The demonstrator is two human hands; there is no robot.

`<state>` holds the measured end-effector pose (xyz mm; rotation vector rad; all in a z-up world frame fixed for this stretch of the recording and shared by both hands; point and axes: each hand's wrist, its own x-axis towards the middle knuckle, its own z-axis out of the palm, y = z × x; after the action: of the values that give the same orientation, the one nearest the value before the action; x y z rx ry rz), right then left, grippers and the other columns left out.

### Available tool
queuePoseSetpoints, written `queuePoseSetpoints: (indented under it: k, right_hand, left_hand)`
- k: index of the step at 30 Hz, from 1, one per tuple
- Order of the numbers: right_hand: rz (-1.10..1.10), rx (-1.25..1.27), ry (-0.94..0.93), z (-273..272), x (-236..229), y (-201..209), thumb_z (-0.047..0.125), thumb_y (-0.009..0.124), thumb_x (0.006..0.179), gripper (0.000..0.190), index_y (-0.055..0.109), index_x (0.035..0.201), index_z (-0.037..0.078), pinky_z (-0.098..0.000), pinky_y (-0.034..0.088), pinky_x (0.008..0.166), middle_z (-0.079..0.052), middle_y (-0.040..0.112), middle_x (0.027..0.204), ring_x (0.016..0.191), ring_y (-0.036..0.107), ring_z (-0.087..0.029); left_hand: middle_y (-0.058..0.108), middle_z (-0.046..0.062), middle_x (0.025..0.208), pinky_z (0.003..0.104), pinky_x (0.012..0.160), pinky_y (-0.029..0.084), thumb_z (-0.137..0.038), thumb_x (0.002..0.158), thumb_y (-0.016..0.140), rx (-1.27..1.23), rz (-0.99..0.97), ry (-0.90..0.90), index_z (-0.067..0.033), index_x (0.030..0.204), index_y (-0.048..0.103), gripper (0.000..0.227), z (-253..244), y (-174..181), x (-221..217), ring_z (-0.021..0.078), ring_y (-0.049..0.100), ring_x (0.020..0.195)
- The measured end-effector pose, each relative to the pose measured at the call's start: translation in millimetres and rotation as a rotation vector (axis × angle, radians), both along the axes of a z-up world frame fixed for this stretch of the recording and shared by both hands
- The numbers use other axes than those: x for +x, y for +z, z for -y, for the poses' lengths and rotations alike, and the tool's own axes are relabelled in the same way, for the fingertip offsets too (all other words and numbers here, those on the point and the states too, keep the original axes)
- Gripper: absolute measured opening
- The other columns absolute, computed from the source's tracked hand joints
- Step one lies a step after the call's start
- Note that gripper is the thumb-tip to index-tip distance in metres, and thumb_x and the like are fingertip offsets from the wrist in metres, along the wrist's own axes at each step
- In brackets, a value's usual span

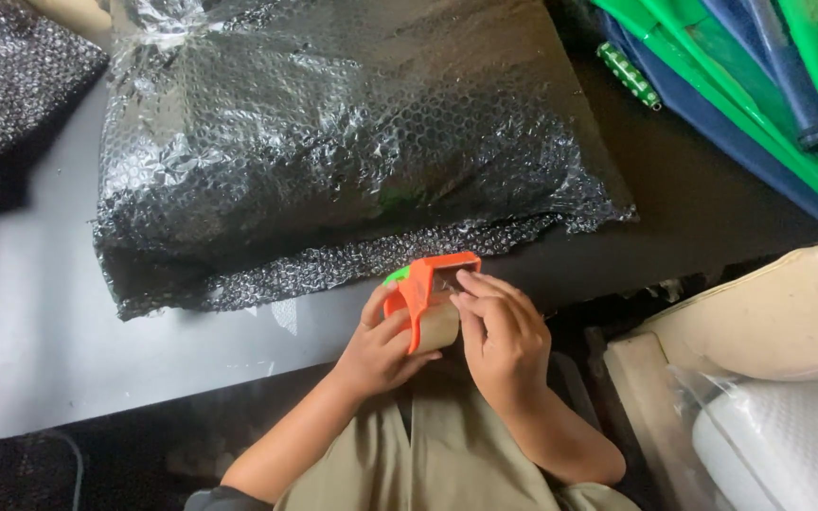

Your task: The person wraps a rectangular item in black bubble wrap and secures it with clear packing tape. They fold the edges of the bubble wrap over the item, then repeatedly apply strips of tape to seal the seams and corners.

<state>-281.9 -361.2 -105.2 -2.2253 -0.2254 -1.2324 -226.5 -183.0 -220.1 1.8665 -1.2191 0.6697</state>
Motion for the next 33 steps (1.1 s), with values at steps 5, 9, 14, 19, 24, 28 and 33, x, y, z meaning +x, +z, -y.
queuePoseSetpoints:
  k: [5, 9, 14, 19, 24, 28, 33]
  right_hand:
    - [-0.115, 0.050, 0.049, -1, -10, 5, 0.001, 0.072, 0.093, 0.009, 0.065, 0.088, 0.001, -0.0385, 0.061, 0.085, -0.017, 0.076, 0.118, 0.106, 0.074, -0.033]
    - [-0.163, 0.197, 0.206, -1, -21, 18, 0.004, 0.073, 0.091, 0.012, 0.064, 0.085, 0.004, -0.0393, 0.061, 0.087, -0.014, 0.078, 0.113, 0.108, 0.075, -0.033]
    - [-0.178, 0.295, 0.188, 11, -22, 12, 0.012, 0.090, 0.077, 0.022, 0.068, 0.077, 0.009, -0.0321, 0.062, 0.077, -0.004, 0.079, 0.089, 0.085, 0.078, -0.025]
    - [-0.162, 0.368, 0.140, 25, -15, 26, 0.004, 0.090, 0.077, 0.023, 0.068, 0.070, 0.008, -0.0276, 0.059, 0.067, -0.003, 0.078, 0.075, 0.068, 0.077, -0.020]
    - [-0.168, 0.499, 0.244, 33, -13, 39, 0.000, 0.089, 0.076, 0.024, 0.067, 0.068, 0.002, -0.0262, 0.057, 0.062, -0.008, 0.075, 0.070, 0.061, 0.072, -0.016]
    - [-0.126, 0.532, 0.278, 39, -13, 33, -0.004, 0.089, 0.074, 0.024, 0.067, 0.066, 0.000, -0.0266, 0.058, 0.059, -0.010, 0.073, 0.066, 0.057, 0.070, -0.017]
    - [-0.067, 0.573, 0.158, 73, -14, 24, -0.004, 0.091, 0.077, 0.028, 0.064, 0.075, 0.002, -0.0264, 0.056, 0.067, -0.012, 0.072, 0.076, 0.069, 0.071, -0.017]
  left_hand:
    - [0.067, 0.012, 0.104, 0.062, 0.111, 0.037, -0.037, 0.090, 0.078, 0.022, 0.034, 0.023, -0.0070, 0.085, 0.060, 0.036, 2, 11, 2, 0.0526, 0.053, 0.122]
    - [0.065, 0.011, 0.103, 0.061, 0.113, 0.033, -0.036, 0.092, 0.075, 0.024, -0.083, 0.025, -0.0093, 0.093, 0.065, 0.029, -2, 5, 4, 0.0522, 0.050, 0.124]
    - [0.063, 0.013, 0.102, 0.058, 0.109, 0.035, -0.043, 0.096, 0.070, -0.008, -0.132, -0.020, -0.0092, 0.094, 0.064, 0.034, -10, 3, 7, 0.0447, 0.053, 0.114]
    - [0.059, 0.012, 0.079, 0.064, 0.097, 0.047, -0.044, 0.094, 0.071, -0.047, -0.201, -0.259, -0.0045, 0.083, 0.060, 0.043, -4, -1, 13, 0.0407, 0.063, 0.090]
    - [0.055, 0.005, 0.071, 0.056, 0.085, 0.051, -0.061, 0.079, 0.082, -0.176, -0.341, -0.389, -0.0102, 0.077, 0.066, 0.053, -4, -28, 20, 0.0319, 0.059, 0.071]
    - [0.055, 0.005, 0.070, 0.052, 0.086, 0.051, -0.057, 0.084, 0.080, -0.191, -0.374, -0.372, -0.0104, 0.075, 0.065, 0.050, -4, -8, 17, 0.0310, 0.058, 0.070]
    - [0.055, 0.005, 0.065, 0.046, 0.076, 0.049, -0.056, 0.084, 0.082, -0.173, -0.435, -0.340, -0.0120, 0.070, 0.064, 0.050, -9, -23, 23, 0.0293, 0.057, 0.064]
